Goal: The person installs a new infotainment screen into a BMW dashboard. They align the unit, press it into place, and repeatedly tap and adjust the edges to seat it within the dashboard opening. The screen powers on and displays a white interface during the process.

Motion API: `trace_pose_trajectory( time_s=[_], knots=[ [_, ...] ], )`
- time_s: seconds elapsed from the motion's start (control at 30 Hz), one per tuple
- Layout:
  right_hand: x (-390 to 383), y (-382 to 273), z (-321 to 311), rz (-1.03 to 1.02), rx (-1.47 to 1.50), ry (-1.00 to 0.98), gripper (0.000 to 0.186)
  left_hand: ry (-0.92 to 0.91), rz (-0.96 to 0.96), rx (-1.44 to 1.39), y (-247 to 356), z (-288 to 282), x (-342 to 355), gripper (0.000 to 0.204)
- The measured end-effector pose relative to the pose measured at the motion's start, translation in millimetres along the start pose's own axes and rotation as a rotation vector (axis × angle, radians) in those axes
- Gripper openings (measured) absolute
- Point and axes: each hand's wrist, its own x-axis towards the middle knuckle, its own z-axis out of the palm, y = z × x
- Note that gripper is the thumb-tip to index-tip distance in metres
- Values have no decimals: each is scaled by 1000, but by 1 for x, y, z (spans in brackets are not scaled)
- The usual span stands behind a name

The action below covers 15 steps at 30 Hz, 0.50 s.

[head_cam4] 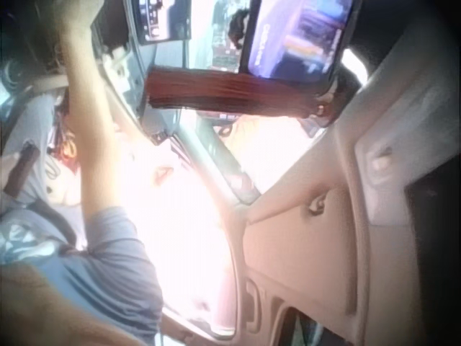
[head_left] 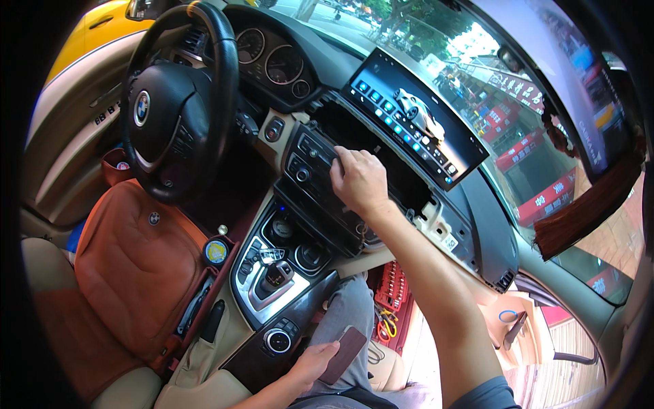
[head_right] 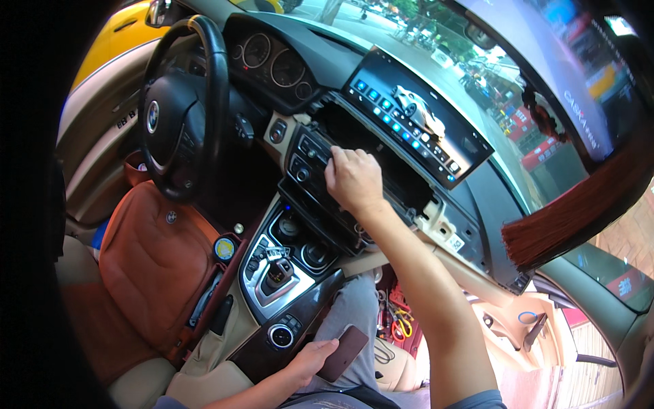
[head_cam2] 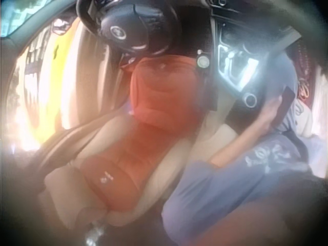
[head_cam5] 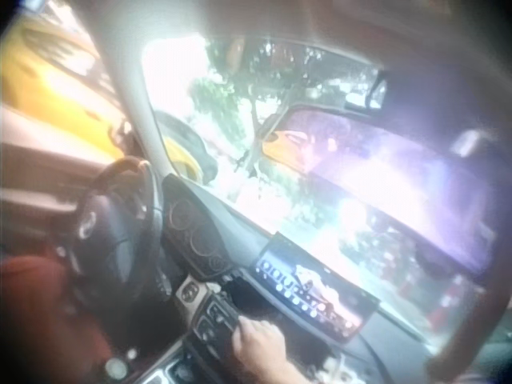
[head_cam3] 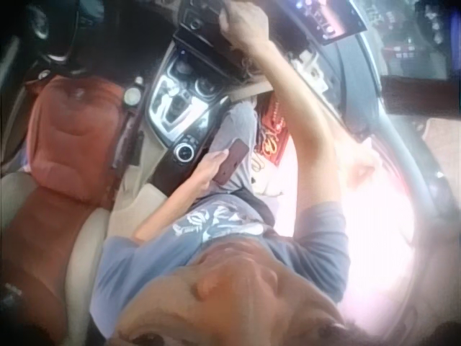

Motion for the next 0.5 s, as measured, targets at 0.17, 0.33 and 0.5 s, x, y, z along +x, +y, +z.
trace_pose_trajectory(
  time_s=[0.17, 0.33, 0.5],
  knots=[
    [37, 12, 2, -128, -6, 160, 30, 6, -21, 45, 3, 0, 0, 50],
    [60, 12, 14, 40, -146, 48, 57, -16, -73, -14, 6, -5, 2, 50],
    [72, 8, 15, 77, -209, 21, 57, 7, -118, -40, 4, -10, 10, 47]
  ],
)
